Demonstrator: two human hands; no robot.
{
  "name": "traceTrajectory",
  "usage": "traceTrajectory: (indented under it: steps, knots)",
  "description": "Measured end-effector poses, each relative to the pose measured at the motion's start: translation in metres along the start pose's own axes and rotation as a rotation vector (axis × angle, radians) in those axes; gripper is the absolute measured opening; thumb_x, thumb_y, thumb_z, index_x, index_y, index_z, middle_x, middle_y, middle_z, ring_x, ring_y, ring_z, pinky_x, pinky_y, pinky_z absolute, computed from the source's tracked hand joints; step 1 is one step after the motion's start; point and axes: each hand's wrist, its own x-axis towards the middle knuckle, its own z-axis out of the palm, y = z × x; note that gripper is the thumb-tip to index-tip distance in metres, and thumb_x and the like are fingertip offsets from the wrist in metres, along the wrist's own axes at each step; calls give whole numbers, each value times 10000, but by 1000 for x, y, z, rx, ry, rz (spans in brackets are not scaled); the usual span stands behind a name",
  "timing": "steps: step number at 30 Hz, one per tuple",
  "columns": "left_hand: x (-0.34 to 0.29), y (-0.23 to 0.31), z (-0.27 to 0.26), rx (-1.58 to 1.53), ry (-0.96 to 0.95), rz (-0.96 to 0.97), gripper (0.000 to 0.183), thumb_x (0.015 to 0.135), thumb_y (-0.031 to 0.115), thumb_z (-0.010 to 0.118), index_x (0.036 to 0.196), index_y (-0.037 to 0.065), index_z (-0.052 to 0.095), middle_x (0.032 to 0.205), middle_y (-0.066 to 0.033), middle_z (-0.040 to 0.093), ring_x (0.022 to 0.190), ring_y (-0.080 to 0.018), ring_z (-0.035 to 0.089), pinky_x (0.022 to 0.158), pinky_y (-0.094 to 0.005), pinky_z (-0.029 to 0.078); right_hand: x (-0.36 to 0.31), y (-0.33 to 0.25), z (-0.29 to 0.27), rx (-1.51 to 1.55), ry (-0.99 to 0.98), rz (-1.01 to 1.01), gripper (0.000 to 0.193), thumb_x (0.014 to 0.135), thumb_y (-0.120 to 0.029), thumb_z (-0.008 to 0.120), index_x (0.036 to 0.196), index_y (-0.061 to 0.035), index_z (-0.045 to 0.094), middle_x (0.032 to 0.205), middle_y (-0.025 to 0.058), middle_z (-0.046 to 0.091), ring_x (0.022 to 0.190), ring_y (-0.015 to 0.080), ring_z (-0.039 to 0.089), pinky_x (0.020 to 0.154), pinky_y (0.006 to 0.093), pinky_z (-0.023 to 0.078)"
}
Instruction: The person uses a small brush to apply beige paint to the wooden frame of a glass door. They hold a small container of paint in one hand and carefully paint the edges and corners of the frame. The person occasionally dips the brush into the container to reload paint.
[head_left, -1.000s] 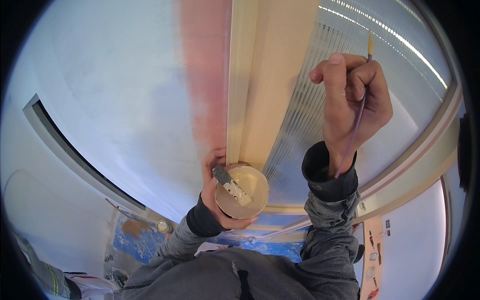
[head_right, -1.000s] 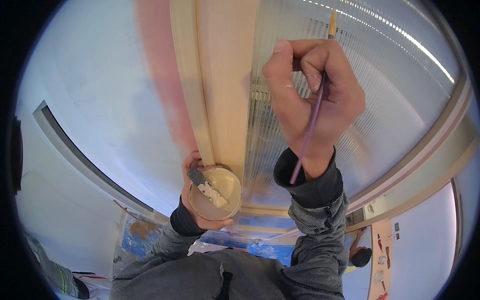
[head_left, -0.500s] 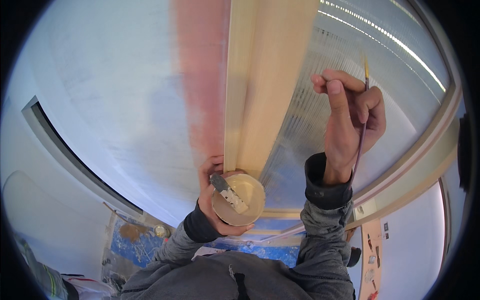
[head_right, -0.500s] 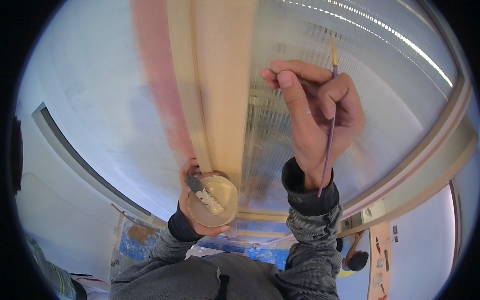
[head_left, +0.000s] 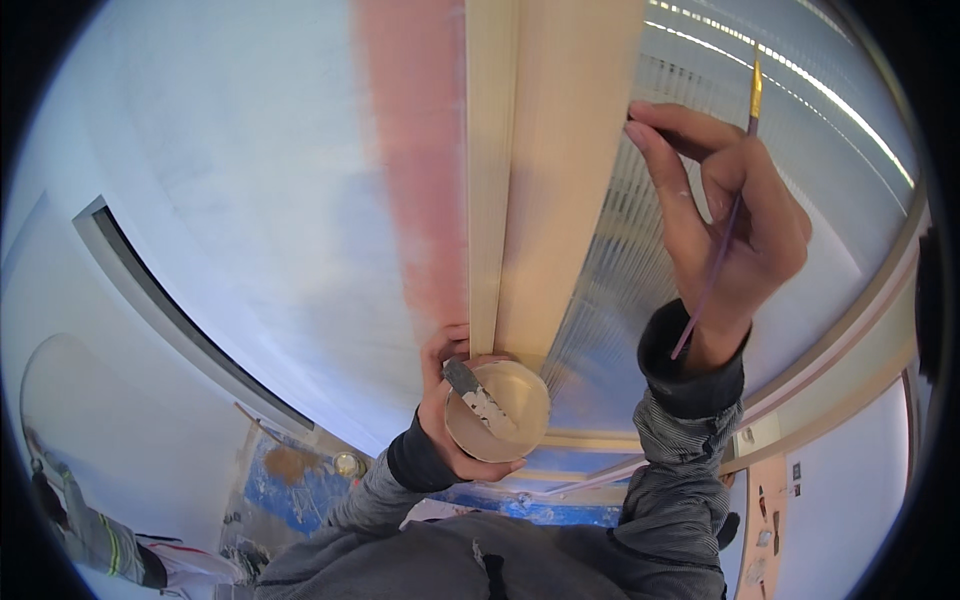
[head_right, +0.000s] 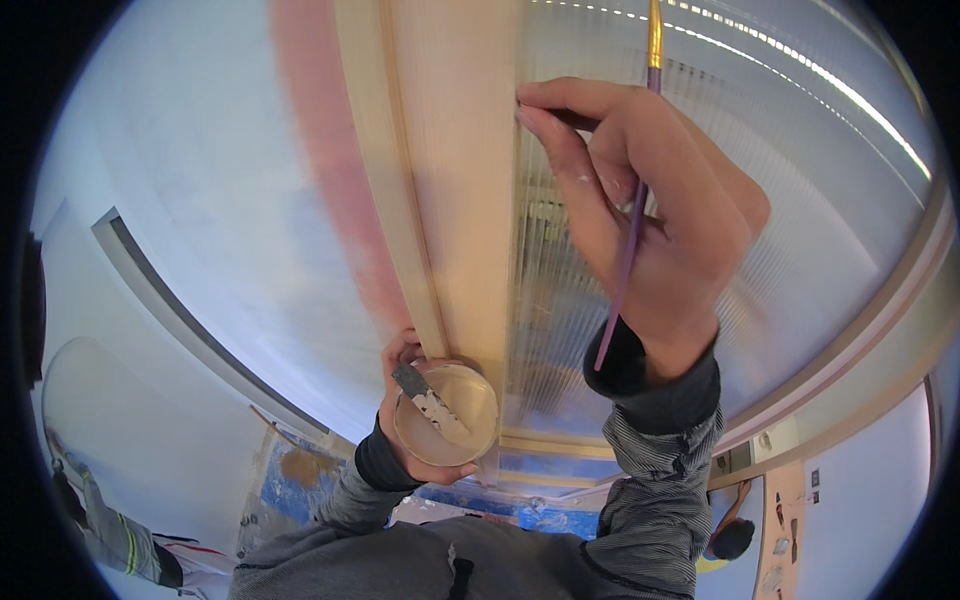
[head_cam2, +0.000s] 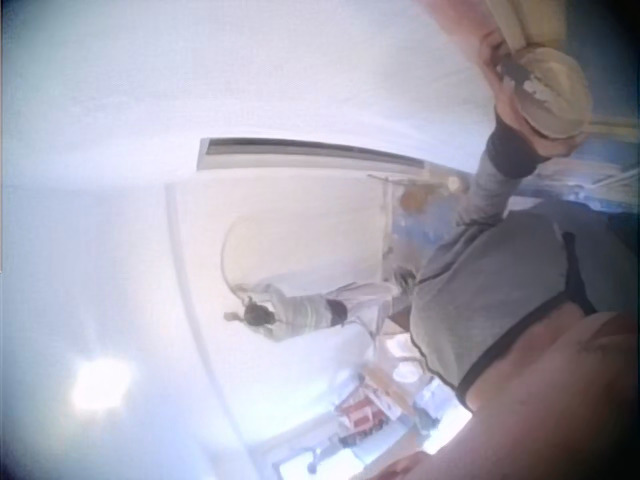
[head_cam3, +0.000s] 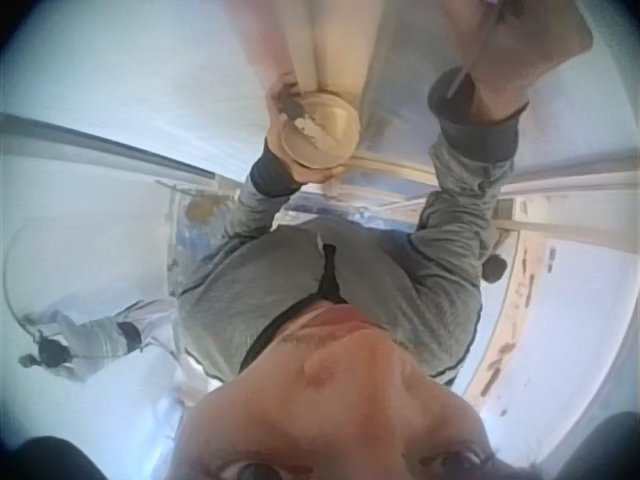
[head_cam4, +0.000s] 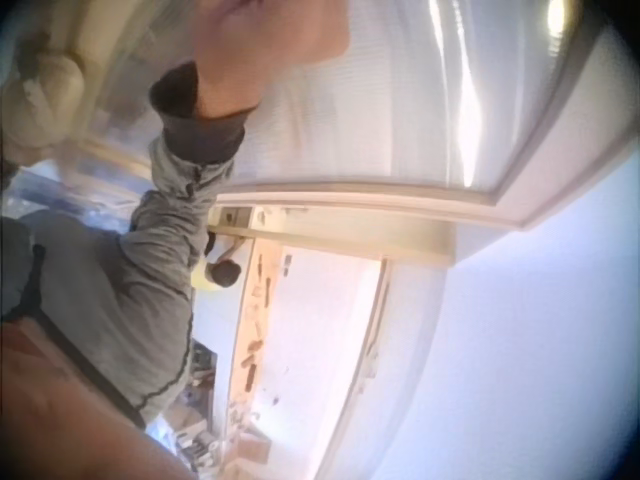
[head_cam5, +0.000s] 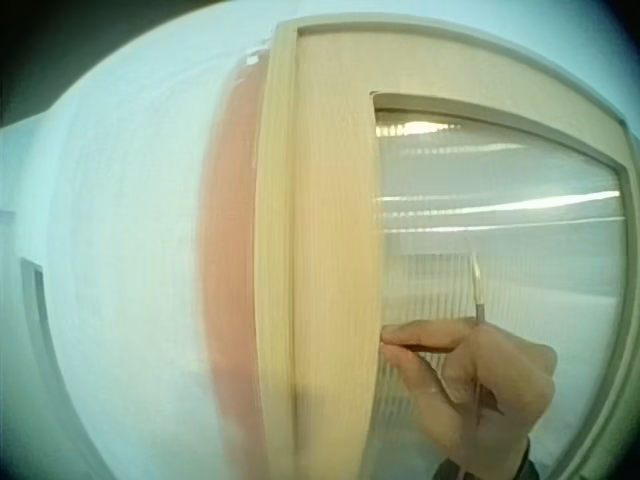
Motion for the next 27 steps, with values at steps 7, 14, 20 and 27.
traceTrajectory:
  steps: [7,14,20,27]
  knots:
    - [5,6,3,85,-6,76,851,487,377,913,1196,-14,650,1400,-230,322,1323,-372,367,1092,-460,339,8,-13,-19,-255,-163,-66,453,765,39,832,623,-49,411,821,121,763,608,67,637,507,168,406]
    - [6,6,10,118,5,107,853,470,358,926,1192,-3,652,1405,-233,316,1314,-377,374,1083,-468,338,20,-15,-28,-339,-223,-180,395,781,28,824,647,-28,457,799,76,756,538,48,533,478,171,379]
    - [1,3,14,60,8,42,873,454,364,926,1187,-21,651,1407,-231,316,1297,-366,386,1077,-458,334,22,-19,-33,-439,-251,-232,382,797,29,812,657,-13,460,808,84,753,558,75,567,508,178,434]
    - [4,0,15,99,15,136,884,450,374,918,1183,-44,655,1405,-222,313,1272,-353,396,1070,-450,335,26,-17,-32,-481,-206,-287,398,798,3,823,639,-13,459,795,80,752,559,62,563,504,183,432]
